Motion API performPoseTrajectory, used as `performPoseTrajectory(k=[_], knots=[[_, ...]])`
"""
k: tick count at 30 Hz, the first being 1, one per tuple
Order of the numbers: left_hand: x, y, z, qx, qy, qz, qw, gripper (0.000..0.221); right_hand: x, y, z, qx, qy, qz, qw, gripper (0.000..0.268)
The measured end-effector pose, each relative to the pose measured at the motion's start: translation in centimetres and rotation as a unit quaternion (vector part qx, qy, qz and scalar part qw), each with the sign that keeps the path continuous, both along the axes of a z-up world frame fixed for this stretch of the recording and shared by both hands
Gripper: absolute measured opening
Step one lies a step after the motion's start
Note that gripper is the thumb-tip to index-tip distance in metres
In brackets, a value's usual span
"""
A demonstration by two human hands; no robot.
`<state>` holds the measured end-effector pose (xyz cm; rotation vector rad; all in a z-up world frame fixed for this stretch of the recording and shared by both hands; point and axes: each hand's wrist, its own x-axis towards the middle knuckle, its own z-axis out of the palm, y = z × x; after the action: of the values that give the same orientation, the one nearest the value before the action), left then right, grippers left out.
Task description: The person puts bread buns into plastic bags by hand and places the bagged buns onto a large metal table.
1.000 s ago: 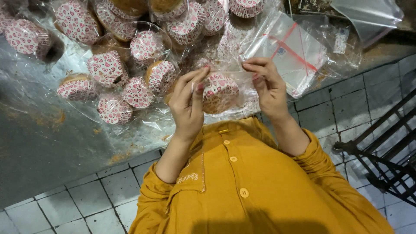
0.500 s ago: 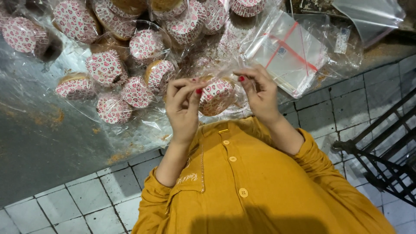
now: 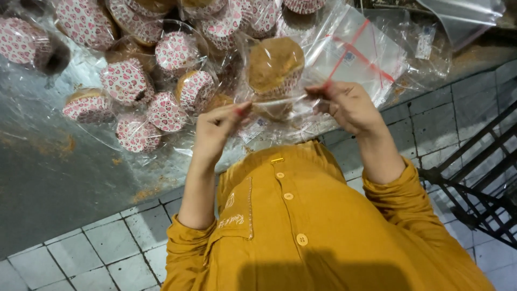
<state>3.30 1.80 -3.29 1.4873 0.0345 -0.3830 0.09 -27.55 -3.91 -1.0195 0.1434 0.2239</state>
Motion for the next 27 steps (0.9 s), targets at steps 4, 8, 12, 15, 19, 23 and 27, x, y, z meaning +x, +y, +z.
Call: performPoseTrajectory(k=[4,8,12,15,19,23,27], knots=[[-0.1,0.3,-0.7,0.038,-0.043,-0.054,0.997,0.045,-0.2,-0.9,-2.0,-0.112,0.092,0.012,0.989,0.046],[1.8,0.8,-6.4,-0.002,0.049,-0.050,0.998,0.056,1.6,-0.9,-4.6,-0.155,0.080,0.041,0.984,0.049],[4.4,-0.5,-10.9,-0.013,-0.058,-0.031,0.998,0.061,4.4,0.1,-7.0,-0.225,-0.013,-0.019,0.974,0.045],[5.8,-1.5,-12.1,0.114,-0.064,-0.010,0.991,0.068,5.4,0.0,-9.9,-0.325,-0.063,0.016,0.943,0.036],[5.1,-0.7,-10.2,0.226,-0.189,-0.080,0.952,0.058,3.8,0.8,-9.4,-0.295,-0.099,-0.036,0.950,0.028],[3.3,0.5,-1.0,0.232,-0.302,-0.307,0.872,0.105,1.6,1.8,-5.6,-0.238,-0.241,0.051,0.940,0.040],[3.4,2.3,0.6,0.234,-0.186,-0.444,0.845,0.094,1.6,4.4,-2.4,-0.218,-0.335,0.150,0.904,0.028]])
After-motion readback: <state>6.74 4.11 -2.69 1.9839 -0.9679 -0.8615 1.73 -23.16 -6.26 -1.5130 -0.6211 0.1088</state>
